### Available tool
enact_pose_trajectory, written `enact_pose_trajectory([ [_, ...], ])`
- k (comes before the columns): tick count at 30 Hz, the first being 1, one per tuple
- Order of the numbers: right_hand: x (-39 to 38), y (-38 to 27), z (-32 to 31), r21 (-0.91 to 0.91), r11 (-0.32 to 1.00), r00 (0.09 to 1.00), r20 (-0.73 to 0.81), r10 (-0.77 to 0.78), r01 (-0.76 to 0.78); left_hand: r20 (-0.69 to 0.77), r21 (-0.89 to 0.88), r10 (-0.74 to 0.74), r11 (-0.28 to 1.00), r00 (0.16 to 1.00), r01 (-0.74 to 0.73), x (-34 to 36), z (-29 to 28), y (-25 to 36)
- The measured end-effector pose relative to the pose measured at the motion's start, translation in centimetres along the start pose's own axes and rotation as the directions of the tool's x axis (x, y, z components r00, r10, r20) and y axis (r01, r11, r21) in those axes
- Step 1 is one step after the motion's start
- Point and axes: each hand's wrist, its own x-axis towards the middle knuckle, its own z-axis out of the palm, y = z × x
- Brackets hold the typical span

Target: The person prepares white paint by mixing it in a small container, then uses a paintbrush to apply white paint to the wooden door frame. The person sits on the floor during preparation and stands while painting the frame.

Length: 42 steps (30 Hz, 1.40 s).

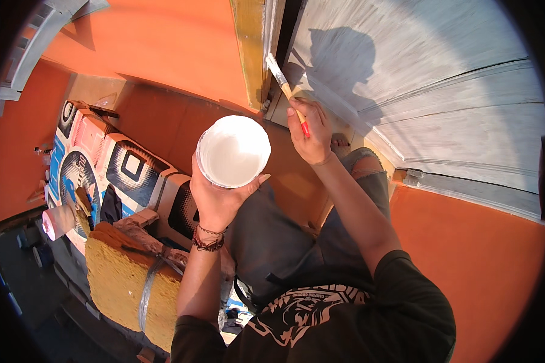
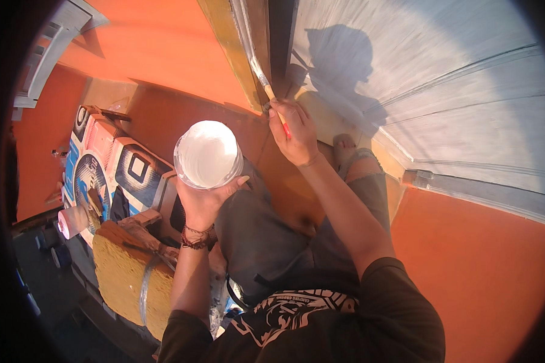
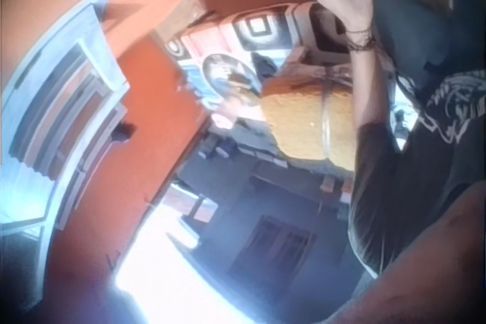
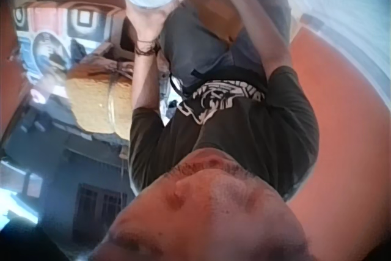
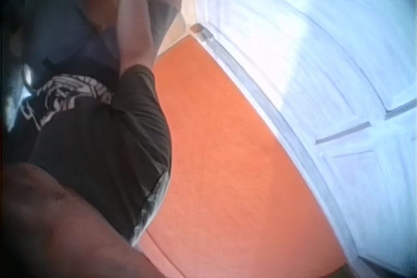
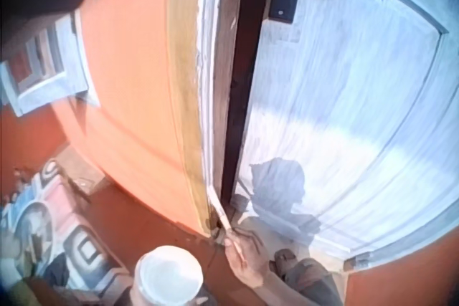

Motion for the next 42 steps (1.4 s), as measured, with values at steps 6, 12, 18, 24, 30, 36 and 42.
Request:
enact_pose_trajectory([
  [6,0.4,0.5,1.0,0.001,0.997,0.990,0.119,0.076,-0.076,0.004,-0.024,-0.015,1.000,1.000,0.015,-0.2,0.2,0.1],
  [12,1.5,-1.1,0.2,0.021,1.000,0.997,-0.071,0.014,-0.013,-0.009,-0.040,-0.022,0.999,1.000,0.022,-0.2,0.1,-0.2],
  [18,-1.5,0.9,1.4,-0.008,0.988,0.974,0.168,0.151,-0.151,-0.026,-0.033,-0.023,0.999,0.999,0.022,-0.2,0.2,-0.6],
  [24,0.7,-0.5,0.7,0.013,0.999,1.000,-0.001,0.029,-0.029,-0.012,-0.024,-0.038,0.999,0.999,0.038,-0.3,0.2,-0.4],
  [30,-2.5,0.4,0.1,0.030,0.971,0.964,0.133,0.229,-0.235,-0.026,-0.083,0.029,0.996,0.999,-0.031,0.3,0.5,-0.2],
  [36,0.2,-4.6,-7.5,0.204,0.808,0.833,0.142,0.535,-0.553,-0.129,-0.010,0.073,0.997,0.989,-0.075,-0.4,0.5,-0.2],
  [42,8.2,-15.1,-16.5,0.430,0.778,0.885,0.299,0.357,-0.459,-0.209,0.170,0.277,0.955,0.938,-0.244,-0.5,0.5,0.5],
])
